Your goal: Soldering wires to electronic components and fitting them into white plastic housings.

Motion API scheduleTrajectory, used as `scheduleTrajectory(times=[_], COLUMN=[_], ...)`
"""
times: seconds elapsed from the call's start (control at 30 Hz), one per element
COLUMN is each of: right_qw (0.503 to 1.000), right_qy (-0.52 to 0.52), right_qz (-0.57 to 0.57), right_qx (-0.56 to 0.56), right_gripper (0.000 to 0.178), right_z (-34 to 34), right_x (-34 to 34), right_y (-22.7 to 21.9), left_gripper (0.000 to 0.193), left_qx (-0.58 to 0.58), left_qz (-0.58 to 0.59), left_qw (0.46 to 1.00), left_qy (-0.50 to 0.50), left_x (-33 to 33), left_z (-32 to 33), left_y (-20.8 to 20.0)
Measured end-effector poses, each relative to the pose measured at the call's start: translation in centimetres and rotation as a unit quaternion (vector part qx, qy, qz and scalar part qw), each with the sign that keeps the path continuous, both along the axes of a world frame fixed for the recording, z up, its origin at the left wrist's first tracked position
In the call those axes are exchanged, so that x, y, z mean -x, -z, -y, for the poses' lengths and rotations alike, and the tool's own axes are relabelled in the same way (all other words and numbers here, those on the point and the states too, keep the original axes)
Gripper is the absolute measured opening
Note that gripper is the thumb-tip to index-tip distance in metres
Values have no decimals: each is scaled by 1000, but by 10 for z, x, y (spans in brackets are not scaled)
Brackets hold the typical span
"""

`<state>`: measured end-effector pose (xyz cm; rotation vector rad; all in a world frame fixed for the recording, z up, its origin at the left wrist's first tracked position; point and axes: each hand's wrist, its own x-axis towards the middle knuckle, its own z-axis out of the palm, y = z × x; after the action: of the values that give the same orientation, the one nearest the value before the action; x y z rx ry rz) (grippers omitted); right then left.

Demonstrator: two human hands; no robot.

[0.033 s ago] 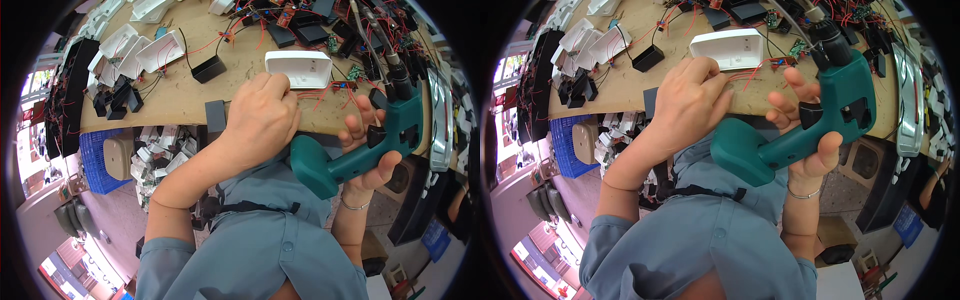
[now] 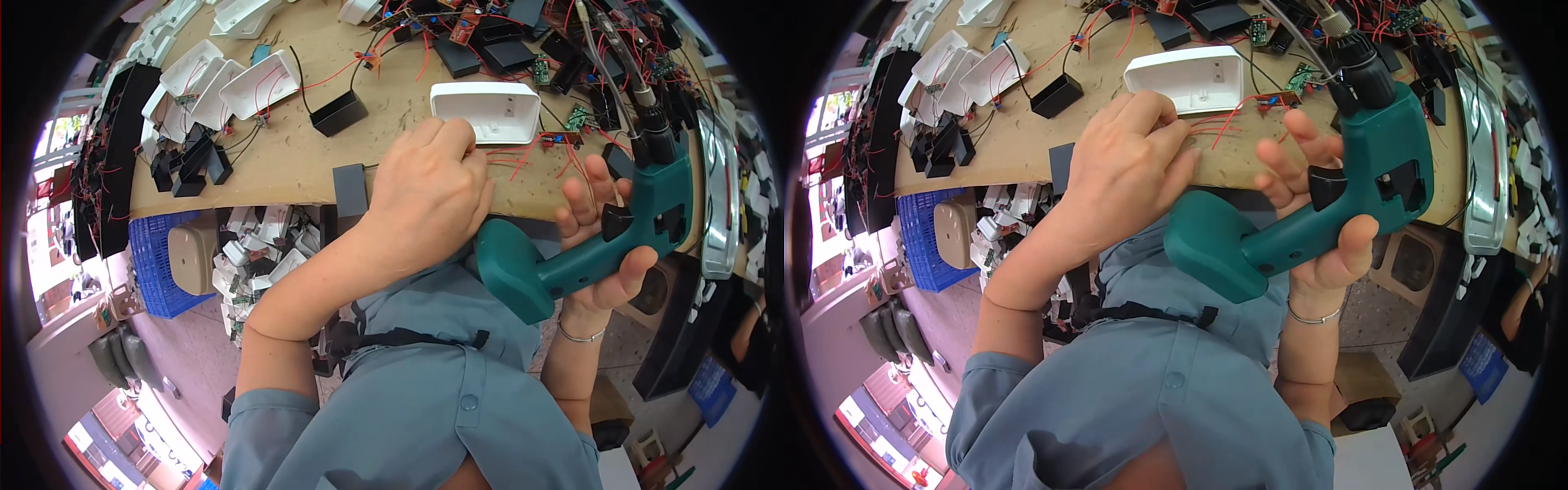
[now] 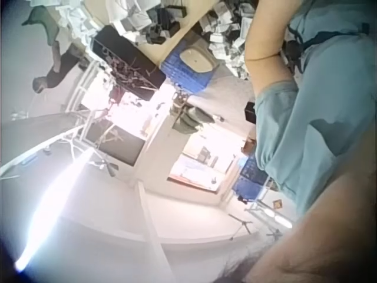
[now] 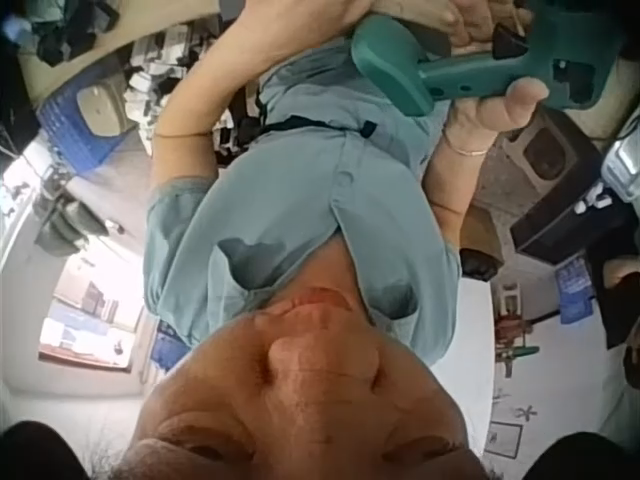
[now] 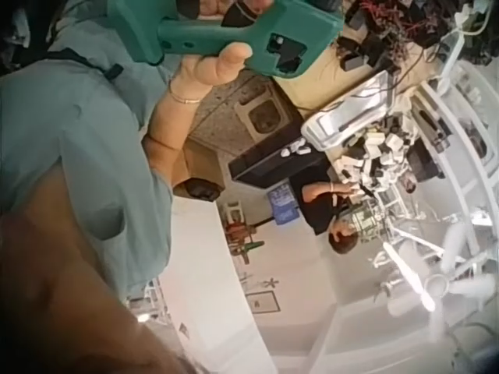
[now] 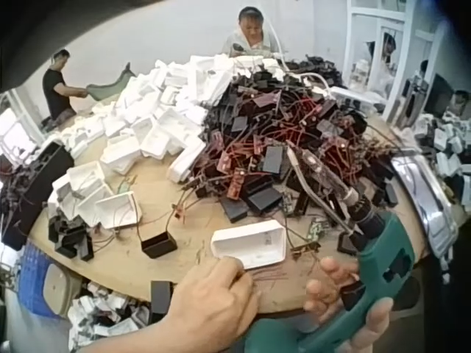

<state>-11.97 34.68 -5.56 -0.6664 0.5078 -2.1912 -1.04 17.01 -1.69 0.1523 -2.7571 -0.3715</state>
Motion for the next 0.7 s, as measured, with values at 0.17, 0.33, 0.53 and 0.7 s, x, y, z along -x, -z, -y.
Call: scheduleTrajectory(times=[0.17,0.33,0.53,0.7], right_qw=[997,993,992,1000], right_qy=[23,84,114,-8], right_qz=[7,-33,-9,4], right_qx=[-70,-77,-61,-2], right_gripper=[64,61,62,65], right_z=[3,17,-6,-31], right_x=[2,14,25,11], right_y=[-7,-6,-14,-2], left_gripper=[6,4,6,6], left_qx=[26,15,-122,-261], left_qz=[-41,-37,-44,51], left_qw=[999,998,990,963], left_qy=[4,47,58,41], left_x=[12,14,5,2], left_z=[-2,-2,0,7], left_y=[12,11,11,-1])
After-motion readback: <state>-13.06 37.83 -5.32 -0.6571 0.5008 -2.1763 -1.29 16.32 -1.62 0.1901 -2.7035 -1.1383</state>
